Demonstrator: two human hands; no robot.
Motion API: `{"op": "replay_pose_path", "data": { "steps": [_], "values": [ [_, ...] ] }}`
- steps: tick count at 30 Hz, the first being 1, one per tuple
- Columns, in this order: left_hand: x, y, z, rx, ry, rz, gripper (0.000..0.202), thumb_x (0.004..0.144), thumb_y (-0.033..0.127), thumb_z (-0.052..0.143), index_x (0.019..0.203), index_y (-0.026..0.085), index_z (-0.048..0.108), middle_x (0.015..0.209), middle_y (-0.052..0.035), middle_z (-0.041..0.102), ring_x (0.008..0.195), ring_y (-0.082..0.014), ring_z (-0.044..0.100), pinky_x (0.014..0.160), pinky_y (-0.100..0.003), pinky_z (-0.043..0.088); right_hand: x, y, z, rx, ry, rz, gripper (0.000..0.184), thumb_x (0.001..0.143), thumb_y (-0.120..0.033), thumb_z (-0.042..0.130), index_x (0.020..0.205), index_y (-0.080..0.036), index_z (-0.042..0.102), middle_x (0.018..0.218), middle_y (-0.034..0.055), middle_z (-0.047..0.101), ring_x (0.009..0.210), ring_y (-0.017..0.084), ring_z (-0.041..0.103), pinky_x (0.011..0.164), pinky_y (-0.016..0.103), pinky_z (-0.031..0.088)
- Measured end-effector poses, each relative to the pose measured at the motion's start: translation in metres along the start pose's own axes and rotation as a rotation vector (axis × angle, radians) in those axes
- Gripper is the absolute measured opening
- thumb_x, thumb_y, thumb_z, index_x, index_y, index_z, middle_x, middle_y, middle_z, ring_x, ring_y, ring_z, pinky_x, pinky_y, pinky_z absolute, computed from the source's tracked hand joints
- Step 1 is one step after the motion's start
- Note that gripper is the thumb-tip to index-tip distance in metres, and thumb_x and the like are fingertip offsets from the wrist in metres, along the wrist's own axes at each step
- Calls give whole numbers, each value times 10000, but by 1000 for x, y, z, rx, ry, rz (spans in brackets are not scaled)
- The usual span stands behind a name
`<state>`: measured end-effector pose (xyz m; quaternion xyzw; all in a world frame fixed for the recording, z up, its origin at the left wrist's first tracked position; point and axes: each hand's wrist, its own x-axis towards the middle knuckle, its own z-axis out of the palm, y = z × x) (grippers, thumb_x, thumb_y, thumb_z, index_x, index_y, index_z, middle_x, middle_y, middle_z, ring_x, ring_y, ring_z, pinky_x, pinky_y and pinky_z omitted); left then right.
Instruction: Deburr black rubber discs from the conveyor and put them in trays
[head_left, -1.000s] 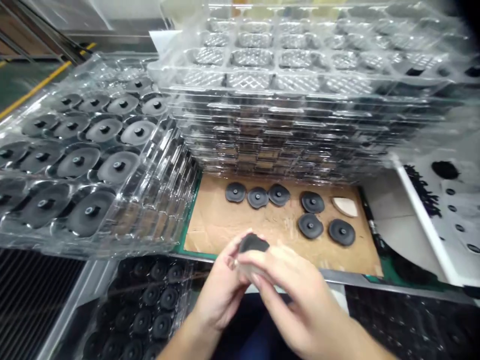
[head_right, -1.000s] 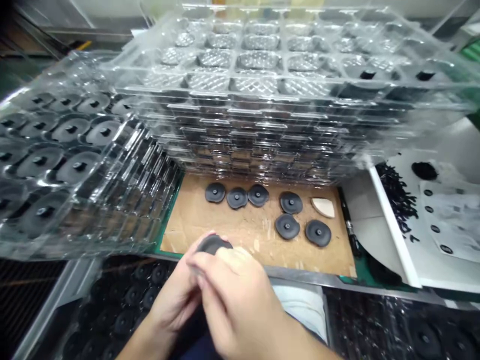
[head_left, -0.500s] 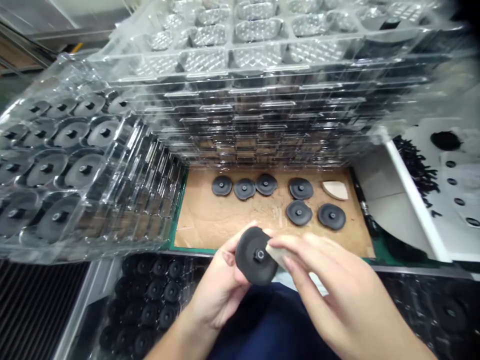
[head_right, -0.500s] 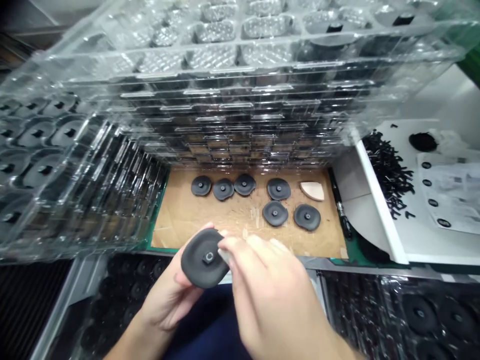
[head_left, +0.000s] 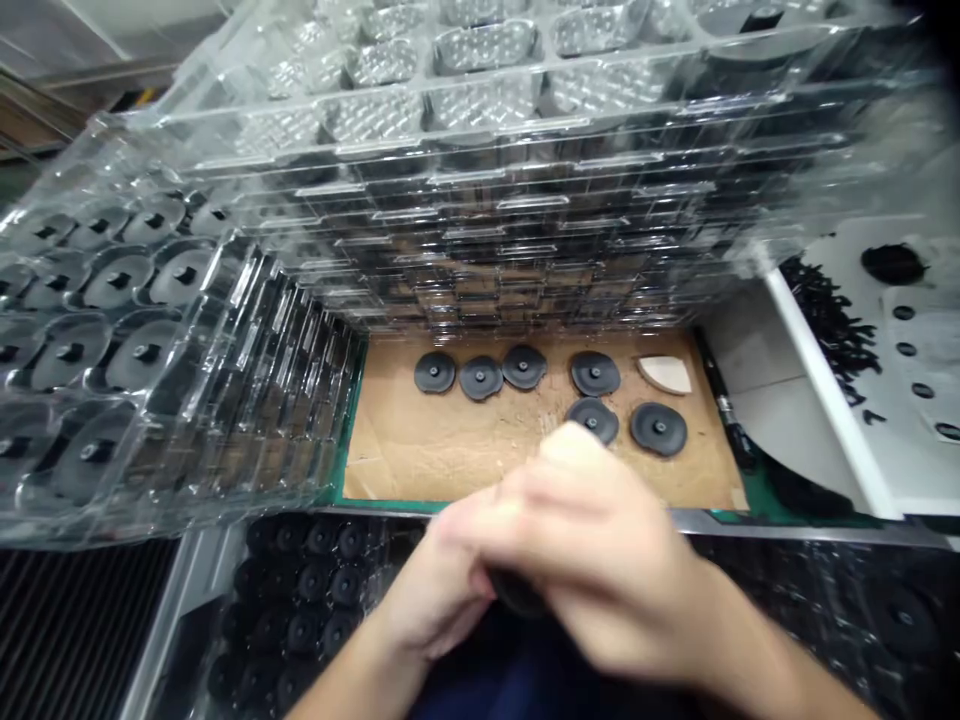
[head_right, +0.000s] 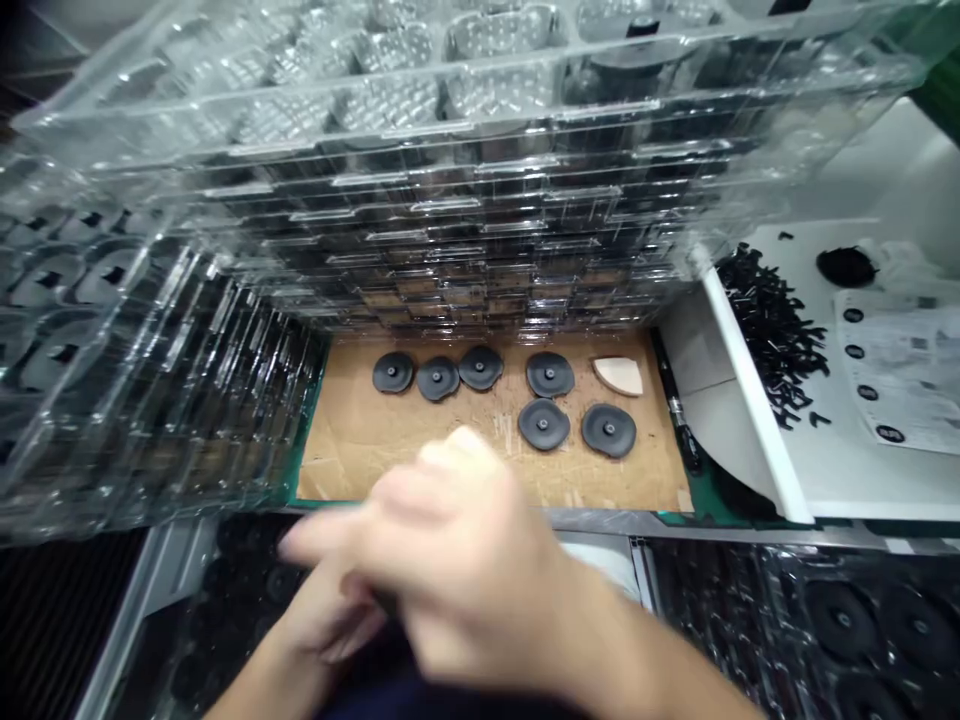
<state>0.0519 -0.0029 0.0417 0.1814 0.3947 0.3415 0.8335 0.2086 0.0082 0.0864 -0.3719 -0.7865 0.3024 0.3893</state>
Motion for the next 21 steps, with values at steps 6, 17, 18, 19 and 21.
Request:
{"op": "replay_pose_path", "data": {
  "steps": [6,17,18,19,21],
  "values": [
    [-4,7,-10,-130,-92,-7,599,523,404,847,1081,245,697,1106,-63,713,884,-203,695,790,-250,519,-20,70,31,107,134,560,219,881,-250,531,1044,-231,677,970,21,702,887,167,654,760,269,524],
    [-3,2,-37,-255,104,115,619,516,480,811,1072,234,695,1112,-62,705,983,-227,665,856,-285,519,-80,96,115,-230,105,588,383,866,-269,461,1200,-158,612,1206,174,502,969,269,614,816,433,545],
    [-2,2,-38,-258,105,125,615,531,475,806,1084,232,688,1127,-66,699,988,-227,662,853,-286,521,-78,97,114,-251,100,587,387,863,-265,466,1203,-151,608,1188,177,510,929,266,622,776,431,555],
    [-2,4,-38,-259,107,134,614,550,472,798,1101,228,679,1143,-74,691,995,-227,659,856,-288,520,-76,98,111,-268,96,589,374,867,-256,461,1191,-149,616,1152,172,528,874,252,630,735,418,561],
    [-1,6,-38,-262,113,148,613,595,467,777,1142,218,655,1155,-91,682,995,-225,658,864,-296,519,-65,97,102,-287,88,591,315,885,-244,460,1124,-165,650,1032,127,578,786,212,629,697,376,557]
  ]
}}
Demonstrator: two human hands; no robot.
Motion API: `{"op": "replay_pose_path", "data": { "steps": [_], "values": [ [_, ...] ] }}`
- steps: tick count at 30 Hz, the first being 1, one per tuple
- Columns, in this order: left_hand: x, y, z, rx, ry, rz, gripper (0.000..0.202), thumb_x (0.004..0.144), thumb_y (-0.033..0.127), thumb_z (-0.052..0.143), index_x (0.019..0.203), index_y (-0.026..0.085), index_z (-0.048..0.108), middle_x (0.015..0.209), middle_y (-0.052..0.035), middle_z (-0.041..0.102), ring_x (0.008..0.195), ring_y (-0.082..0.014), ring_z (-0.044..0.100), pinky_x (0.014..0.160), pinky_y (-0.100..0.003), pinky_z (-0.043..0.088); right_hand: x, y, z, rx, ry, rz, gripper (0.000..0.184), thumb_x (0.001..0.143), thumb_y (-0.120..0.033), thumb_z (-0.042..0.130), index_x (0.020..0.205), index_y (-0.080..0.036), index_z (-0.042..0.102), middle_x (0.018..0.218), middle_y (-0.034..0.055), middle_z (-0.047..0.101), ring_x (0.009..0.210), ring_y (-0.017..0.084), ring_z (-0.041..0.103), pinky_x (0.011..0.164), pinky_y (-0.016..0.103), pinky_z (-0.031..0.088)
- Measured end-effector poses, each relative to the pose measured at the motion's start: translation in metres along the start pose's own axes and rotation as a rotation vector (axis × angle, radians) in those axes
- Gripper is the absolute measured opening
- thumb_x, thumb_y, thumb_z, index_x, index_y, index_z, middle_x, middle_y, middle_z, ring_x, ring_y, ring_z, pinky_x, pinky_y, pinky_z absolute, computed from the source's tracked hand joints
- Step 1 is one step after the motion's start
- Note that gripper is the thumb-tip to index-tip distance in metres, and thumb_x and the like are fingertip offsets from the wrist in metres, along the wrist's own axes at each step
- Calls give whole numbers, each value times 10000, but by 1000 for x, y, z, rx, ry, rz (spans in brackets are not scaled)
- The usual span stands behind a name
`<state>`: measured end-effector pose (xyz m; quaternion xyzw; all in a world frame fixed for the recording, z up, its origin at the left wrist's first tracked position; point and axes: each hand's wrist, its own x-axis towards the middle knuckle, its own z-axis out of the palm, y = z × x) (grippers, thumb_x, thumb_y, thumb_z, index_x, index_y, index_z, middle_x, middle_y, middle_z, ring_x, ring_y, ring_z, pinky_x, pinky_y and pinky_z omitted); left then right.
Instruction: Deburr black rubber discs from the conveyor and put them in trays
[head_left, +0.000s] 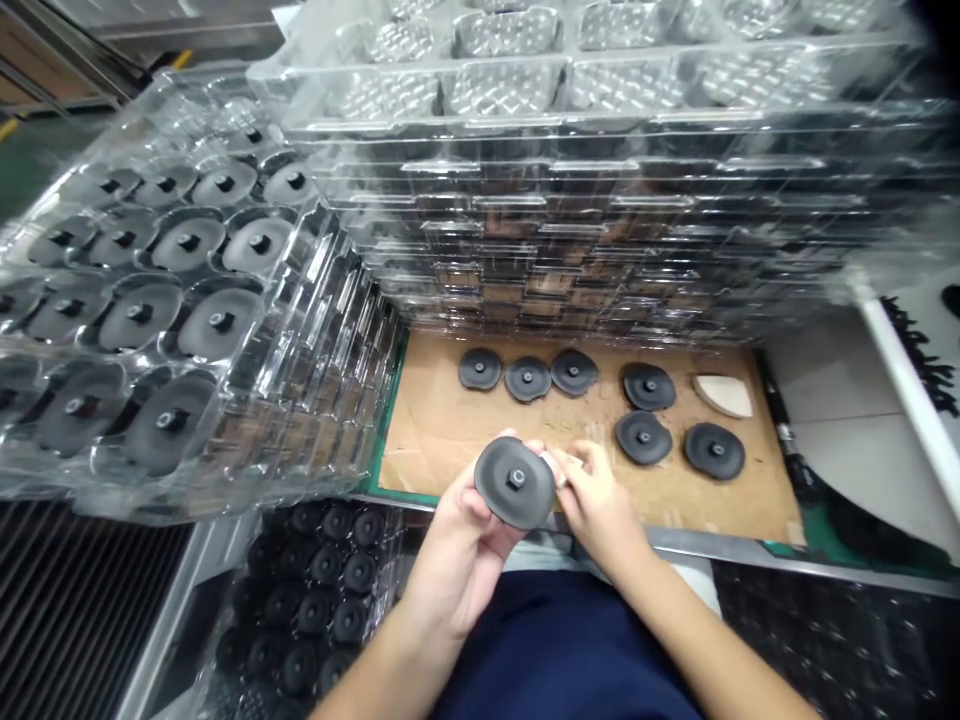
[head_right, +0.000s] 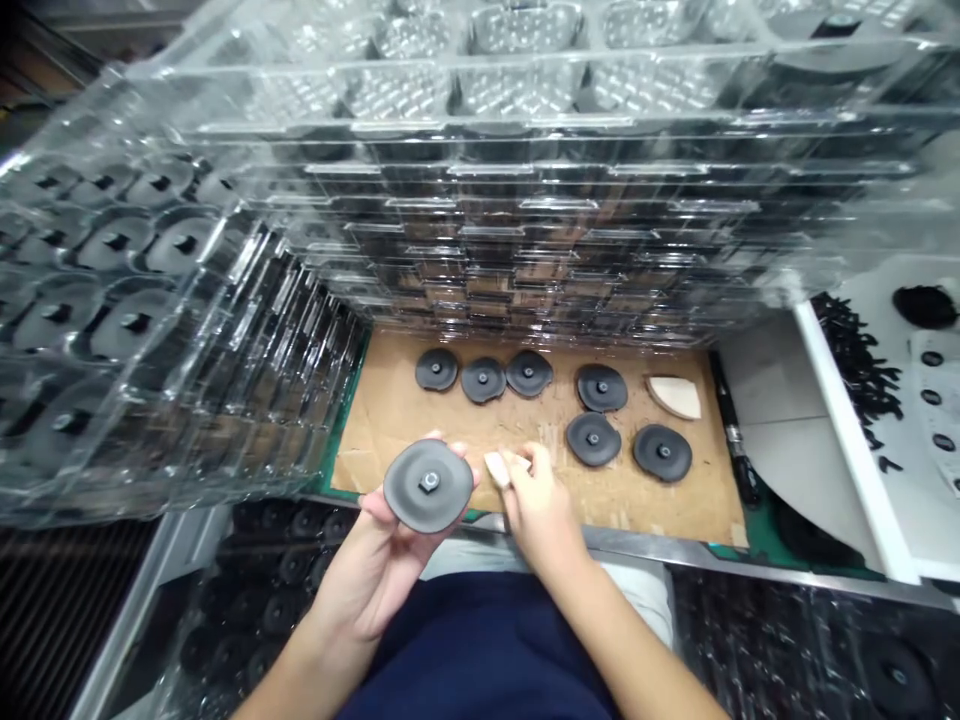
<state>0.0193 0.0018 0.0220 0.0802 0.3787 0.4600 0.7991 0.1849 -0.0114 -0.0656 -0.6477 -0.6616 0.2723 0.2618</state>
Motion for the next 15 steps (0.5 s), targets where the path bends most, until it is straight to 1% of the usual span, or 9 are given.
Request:
{"op": "replay_pose_path", "data": {
  "steps": [2,5,6,8,9,10,13,14,15],
  "values": [
    [0,2,1,-1,11,14,601,626,453,766,1163,215,641,1139,-96,685,970,-221,665,857,-306,524,12,-13,-16,0,-3,-3,265,900,-253,481,1083,-178,657,911,77,613,741,182,620,704,337,546],
    [-1,3,2,9,31,46,622,591,424,801,1154,208,648,1103,-86,697,928,-203,670,828,-272,528,23,-52,-46,71,64,-27,269,913,-277,508,1147,-174,592,839,44,645,679,154,599,653,285,531],
    [-1,3,2,16,36,58,636,575,413,815,1152,202,649,1072,-80,706,911,-191,669,803,-245,527,24,-68,-55,135,108,-71,259,911,-262,517,1149,-179,580,852,43,655,668,148,593,627,271,523],
    [-2,1,3,27,28,61,616,601,374,817,1164,197,642,1006,-65,720,871,-166,667,758,-206,522,23,-98,-69,245,137,-255,207,907,-178,499,1088,-185,599,919,51,675,769,154,614,701,275,520],
    [-2,0,3,34,20,52,578,628,334,810,1164,200,641,984,-58,724,855,-156,666,745,-195,519,23,-110,-74,283,113,-322,208,898,-139,492,1067,-178,607,929,54,678,802,153,618,726,271,516],
    [-2,0,3,42,18,42,538,646,282,804,1155,206,646,982,-51,725,854,-151,665,739,-187,517,22,-119,-77,302,45,-356,216,888,-105,486,1046,-173,617,918,49,680,814,146,622,733,256,511],
    [-1,-1,3,63,53,66,481,637,177,800,1099,229,674,1026,-33,721,868,-143,664,727,-168,518,26,-129,-79,274,-200,-310,208,869,-63,496,958,-177,647,798,10,657,712,111,613,639,199,483],
    [-1,0,4,68,63,81,472,625,181,808,1077,228,683,1019,-31,723,854,-143,665,722,-170,520,28,-129,-78,258,-215,-309,194,873,-72,499,936,-176,650,791,9,654,706,111,610,634,200,478],
    [-1,0,5,72,61,86,460,616,209,816,1058,222,691,994,-33,728,838,-147,667,728,-183,525,29,-128,-77,245,-163,-323,188,884,-87,489,940,-168,649,807,20,659,723,120,612,654,214,481]
  ]
}}
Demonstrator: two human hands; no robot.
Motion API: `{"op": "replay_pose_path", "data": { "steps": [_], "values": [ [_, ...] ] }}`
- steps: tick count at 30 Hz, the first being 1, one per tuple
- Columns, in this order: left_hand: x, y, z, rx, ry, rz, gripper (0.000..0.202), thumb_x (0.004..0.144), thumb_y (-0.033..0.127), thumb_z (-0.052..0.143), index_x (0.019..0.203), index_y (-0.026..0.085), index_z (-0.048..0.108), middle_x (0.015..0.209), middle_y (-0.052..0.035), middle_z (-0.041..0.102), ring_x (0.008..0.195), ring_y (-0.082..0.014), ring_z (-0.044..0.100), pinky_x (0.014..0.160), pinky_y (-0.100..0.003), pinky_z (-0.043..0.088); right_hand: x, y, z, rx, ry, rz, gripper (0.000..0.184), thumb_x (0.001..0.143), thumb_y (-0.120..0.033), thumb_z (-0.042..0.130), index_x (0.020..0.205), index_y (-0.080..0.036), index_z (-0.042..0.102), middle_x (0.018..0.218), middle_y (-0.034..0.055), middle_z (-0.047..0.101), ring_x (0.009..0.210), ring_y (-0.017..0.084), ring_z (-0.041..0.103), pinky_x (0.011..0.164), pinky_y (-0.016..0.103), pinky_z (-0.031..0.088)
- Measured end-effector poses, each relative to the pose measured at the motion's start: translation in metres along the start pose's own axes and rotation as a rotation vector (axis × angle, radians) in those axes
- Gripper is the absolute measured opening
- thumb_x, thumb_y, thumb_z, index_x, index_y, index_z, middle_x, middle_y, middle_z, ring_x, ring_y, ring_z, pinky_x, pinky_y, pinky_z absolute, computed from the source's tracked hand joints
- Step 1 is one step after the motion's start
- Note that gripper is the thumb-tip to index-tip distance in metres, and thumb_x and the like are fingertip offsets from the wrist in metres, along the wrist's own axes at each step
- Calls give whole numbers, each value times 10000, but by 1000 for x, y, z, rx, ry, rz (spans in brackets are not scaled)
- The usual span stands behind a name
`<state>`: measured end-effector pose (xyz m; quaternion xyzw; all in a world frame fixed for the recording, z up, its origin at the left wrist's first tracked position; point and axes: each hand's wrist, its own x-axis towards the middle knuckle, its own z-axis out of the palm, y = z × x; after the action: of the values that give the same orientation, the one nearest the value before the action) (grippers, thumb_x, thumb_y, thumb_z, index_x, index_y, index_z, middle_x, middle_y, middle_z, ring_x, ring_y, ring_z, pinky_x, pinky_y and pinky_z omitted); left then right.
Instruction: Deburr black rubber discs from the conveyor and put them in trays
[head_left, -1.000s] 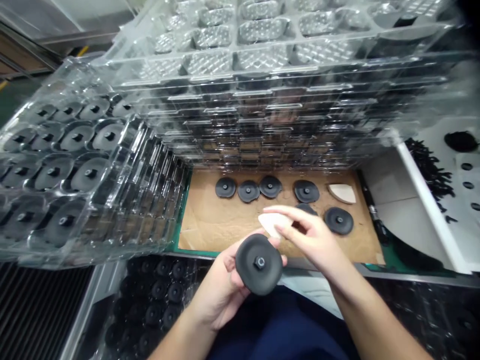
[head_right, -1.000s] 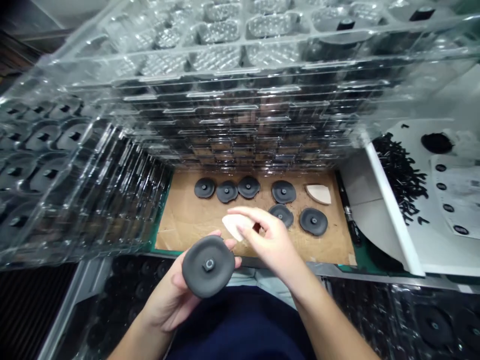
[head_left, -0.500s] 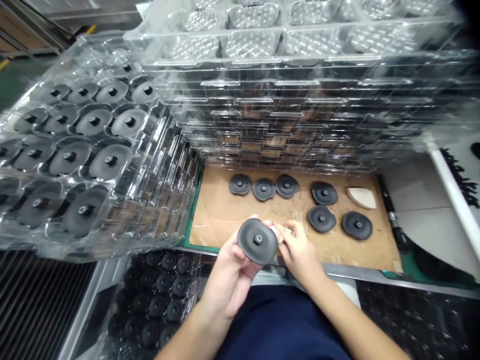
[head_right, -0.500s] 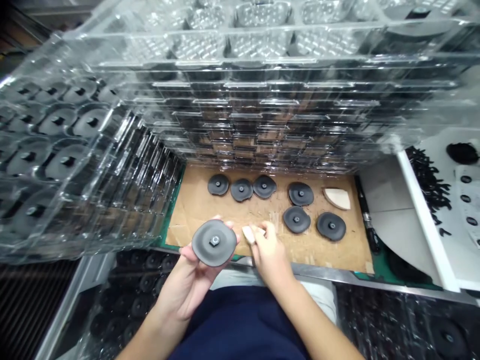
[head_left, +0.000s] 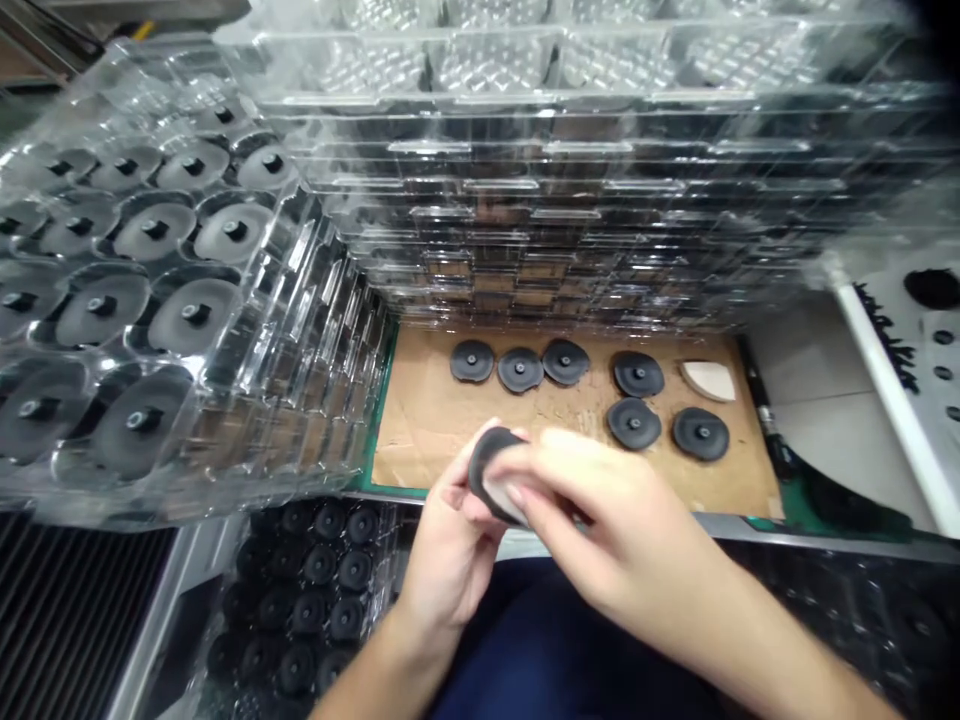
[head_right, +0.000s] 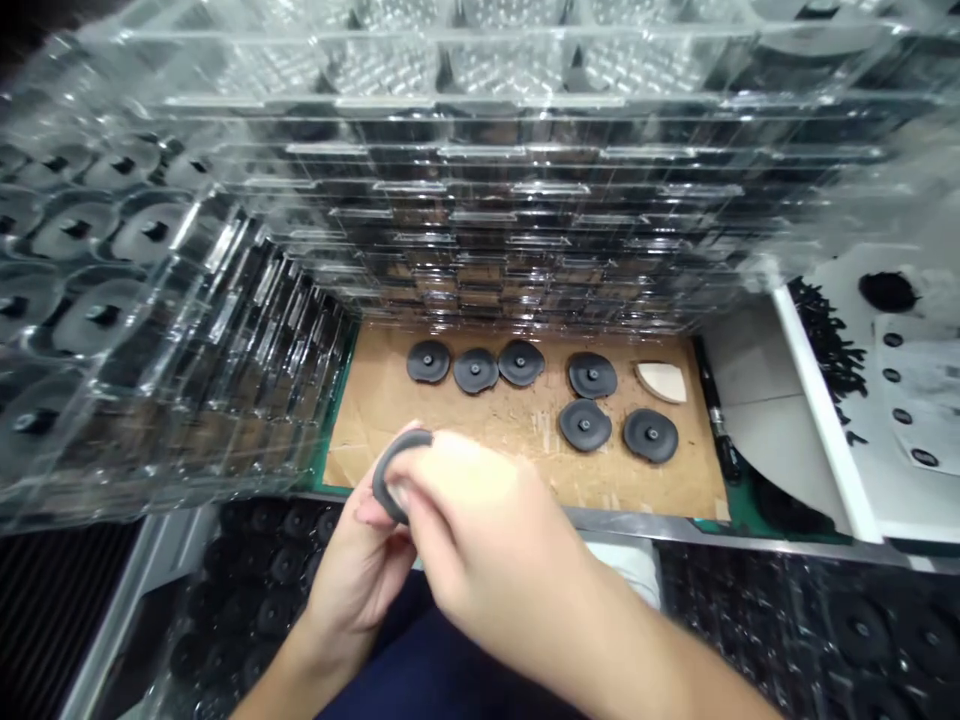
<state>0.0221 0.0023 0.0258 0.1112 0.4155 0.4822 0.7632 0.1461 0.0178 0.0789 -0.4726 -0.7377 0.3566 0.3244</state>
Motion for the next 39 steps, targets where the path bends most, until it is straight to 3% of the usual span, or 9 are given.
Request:
{"op": "replay_pose_path", "data": {
  "steps": [3,8,12,17,20,24,27,34,39],
  "values": [
    [-1,4,3,24,-26,-27,472,594,303,831,1037,203,701,934,-44,737,848,-173,671,817,-246,524,-2,2,2,-4,209,-97,213,908,-114,450,1025,-118,628,863,75,667,802,157,611,731,270,497],
    [-2,7,6,64,27,-42,493,555,195,852,1020,268,707,1008,-6,736,936,-174,668,826,-215,517,-11,0,-4,118,22,25,167,864,-81,534,928,-176,655,770,-4,646,665,85,593,635,169,490],
    [-3,3,9,84,-64,-69,402,606,337,821,972,205,718,949,-57,738,998,-233,652,901,-283,498,-6,3,-6,42,199,-63,198,905,-112,467,1002,-125,639,872,61,668,798,138,616,746,250,505],
    [-4,6,4,78,-63,-91,594,517,340,867,1080,265,692,1089,-45,709,992,-213,657,903,-277,497,-25,10,-21,94,7,-4,169,873,-88,525,943,-171,656,765,4,644,680,92,596,605,176,472],
    [-2,4,4,41,-110,-90,604,496,379,867,1067,272,699,1120,-35,705,1002,-195,653,884,-236,501,-36,15,-30,-79,57,80,158,866,-93,538,932,-155,668,743,13,631,642,100,571,583,202,437],
    [-3,-2,13,23,-178,-144,544,605,413,803,1107,242,683,1113,-31,708,1059,-199,632,938,-245,479,-22,22,-32,-254,216,-205,233,922,-127,463,922,-160,694,739,36,657,617,141,502,607,290,386],
    [-5,-3,17,-6,-245,-216,467,633,436,769,1026,189,715,1014,-40,729,963,-186,665,872,-240,519,-8,34,-37,-65,138,-361,256,941,-150,444,948,-207,694,790,11,684,676,142,537,672,303,417],
    [-5,-1,13,-126,-303,-372,561,590,450,787,1102,251,673,1201,-64,663,1022,-267,667,743,-275,587,-58,77,-26,236,269,420,215,890,-328,554,1024,-224,686,1033,52,697,881,187,645,696,283,523],
    [0,-1,19,-137,-370,-415,538,635,372,793,1133,223,656,1192,-72,672,1045,-266,660,759,-262,589,-101,106,-6,428,115,646,306,859,-386,566,1043,-165,671,907,72,727,701,185,666,605,289,544]
  ]
}}
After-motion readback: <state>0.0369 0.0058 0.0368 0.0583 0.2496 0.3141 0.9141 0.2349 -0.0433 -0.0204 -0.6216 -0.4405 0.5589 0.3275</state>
